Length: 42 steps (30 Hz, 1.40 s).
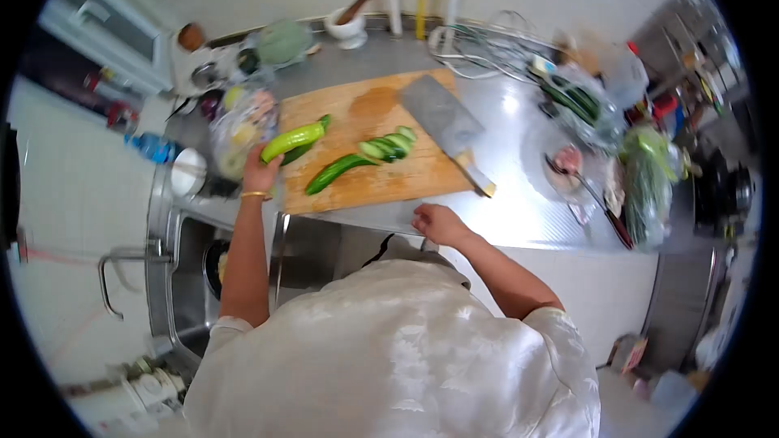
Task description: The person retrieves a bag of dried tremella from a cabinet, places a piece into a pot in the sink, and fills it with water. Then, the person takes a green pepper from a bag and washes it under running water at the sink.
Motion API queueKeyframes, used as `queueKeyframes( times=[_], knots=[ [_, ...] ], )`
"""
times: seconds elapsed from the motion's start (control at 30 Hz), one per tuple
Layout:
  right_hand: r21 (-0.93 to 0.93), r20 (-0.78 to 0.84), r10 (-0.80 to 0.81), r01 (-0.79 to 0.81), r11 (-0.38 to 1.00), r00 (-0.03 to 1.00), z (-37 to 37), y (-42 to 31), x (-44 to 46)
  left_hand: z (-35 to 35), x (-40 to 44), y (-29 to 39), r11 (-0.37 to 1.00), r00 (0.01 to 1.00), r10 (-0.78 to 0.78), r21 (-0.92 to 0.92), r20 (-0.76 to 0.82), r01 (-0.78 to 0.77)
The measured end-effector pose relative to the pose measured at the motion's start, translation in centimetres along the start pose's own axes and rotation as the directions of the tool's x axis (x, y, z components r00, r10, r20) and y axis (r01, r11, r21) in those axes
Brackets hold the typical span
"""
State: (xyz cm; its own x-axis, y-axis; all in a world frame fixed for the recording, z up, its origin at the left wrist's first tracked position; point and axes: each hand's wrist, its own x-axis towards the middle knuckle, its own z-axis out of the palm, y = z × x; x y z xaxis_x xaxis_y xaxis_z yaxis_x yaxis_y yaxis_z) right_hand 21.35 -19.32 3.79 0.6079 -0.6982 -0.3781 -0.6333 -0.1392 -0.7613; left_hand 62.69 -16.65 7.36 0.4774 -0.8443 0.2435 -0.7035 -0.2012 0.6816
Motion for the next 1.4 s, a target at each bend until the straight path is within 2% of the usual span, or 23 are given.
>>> queueKeyframes(
  times=[0.07, 0.13, 0.2, 0.3, 0.4, 0.43, 0.53, 0.6, 0.67, 0.73, 0.8, 0.9, 0.93, 1.0, 1.03, 1.13, 1.23, 1.4],
  knots=[
    [-0.016, -0.049, 0.040, -0.041, 0.999, 0.998, -2.6, 1.1, -0.8, 4.1, 4.2, -0.1, 0.999, 0.986, 0.050, -0.020, 0.157, -0.048],
    [0.026, -0.106, 0.078, -0.076, 0.997, 0.991, -4.8, 1.7, -1.9, 5.6, 7.6, 4.0, 0.965, 0.938, 0.123, 0.181, 0.324, -0.189],
    [0.036, -0.145, 0.142, -0.138, 0.990, 0.979, -6.5, 2.3, -3.0, 7.9, 9.5, 2.4, 0.930, 0.946, 0.262, 0.212, 0.190, -0.300],
    [0.123, -0.217, 0.212, -0.189, 0.974, 0.953, -6.8, 3.7, -4.2, 9.3, 11.7, 2.7, 0.834, 0.899, 0.352, 0.348, 0.260, -0.427],
    [0.220, -0.284, 0.329, -0.273, 0.936, 0.900, -6.1, 4.9, -6.4, 9.9, 12.1, 2.5, 0.787, 0.880, 0.216, 0.457, 0.424, -0.414],
    [0.264, -0.311, 0.375, -0.299, 0.917, 0.873, -6.0, 4.7, -7.2, 10.5, 12.8, 0.5, 0.756, 0.851, 0.267, 0.450, 0.451, -0.476],
    [0.430, -0.400, 0.503, -0.328, 0.841, 0.766, -6.9, 5.3, -9.6, 11.1, 14.5, -3.2, 0.793, 0.790, 0.333, 0.300, 0.515, -0.531],
    [0.367, -0.539, 0.546, -0.404, 0.838, 0.641, -9.3, 5.7, -11.3, 11.3, 15.9, -4.8, 0.871, 0.759, 0.254, 0.198, 0.600, -0.449],
    [0.098, -0.811, 0.375, -0.529, 0.843, 0.448, -11.9, 7.9, -13.3, 11.5, 16.3, -5.7, 0.902, 0.750, 0.219, 0.163, 0.624, -0.399],
    [-0.078, -0.914, 0.216, -0.672, 0.737, 0.344, -15.5, 9.8, -15.6, 11.2, 16.3, -5.6, 0.899, 0.781, 0.223, 0.186, 0.583, -0.396],
    [-0.215, -0.963, 0.047, -0.859, 0.465, 0.266, -17.9, 11.2, -17.1, 11.0, 15.3, -2.8, 0.920, 0.844, 0.265, 0.139, 0.467, -0.366],
    [-0.369, -0.916, 0.043, -0.880, 0.301, 0.399, -19.6, 16.7, -20.0, 10.7, 12.4, 3.6, 0.920, 0.874, 0.313, 0.110, 0.372, -0.376],
    [-0.366, -0.880, 0.189, -0.875, 0.315, 0.436, -20.6, 18.0, -20.5, 11.0, 11.4, 5.6, 0.914, 0.874, 0.332, 0.107, 0.355, -0.391],
    [-0.358, -0.744, 0.460, -0.870, 0.338, 0.485, -22.5, 20.1, -21.1, 12.5, 9.2, 8.2, 0.946, 0.881, 0.323, -0.099, 0.347, -0.308],
    [-0.400, -0.737, 0.386, -0.818, 0.413, 0.555, -22.6, 19.8, -21.6, 13.5, 8.2, 9.2, 0.944, 0.882, 0.319, -0.202, 0.347, -0.262],
    [-0.361, -0.744, 0.338, -0.771, 0.524, 0.577, -23.3, 16.8, -23.4, 15.9, 5.7, 11.7, 0.919, 0.865, 0.367, -0.275, 0.342, -0.281],
    [-0.271, -0.741, 0.394, -0.778, 0.567, 0.544, -23.1, 13.9, -25.2, 17.0, 2.8, 14.4, 0.960, 0.881, 0.239, -0.236, 0.408, -0.151],
    [-0.234, -0.775, 0.301, -0.696, 0.679, 0.555, -22.4, 10.6, -26.3, 18.5, -1.1, 18.4, 0.937, 0.873, 0.233, -0.340, 0.428, -0.083]
  ],
)
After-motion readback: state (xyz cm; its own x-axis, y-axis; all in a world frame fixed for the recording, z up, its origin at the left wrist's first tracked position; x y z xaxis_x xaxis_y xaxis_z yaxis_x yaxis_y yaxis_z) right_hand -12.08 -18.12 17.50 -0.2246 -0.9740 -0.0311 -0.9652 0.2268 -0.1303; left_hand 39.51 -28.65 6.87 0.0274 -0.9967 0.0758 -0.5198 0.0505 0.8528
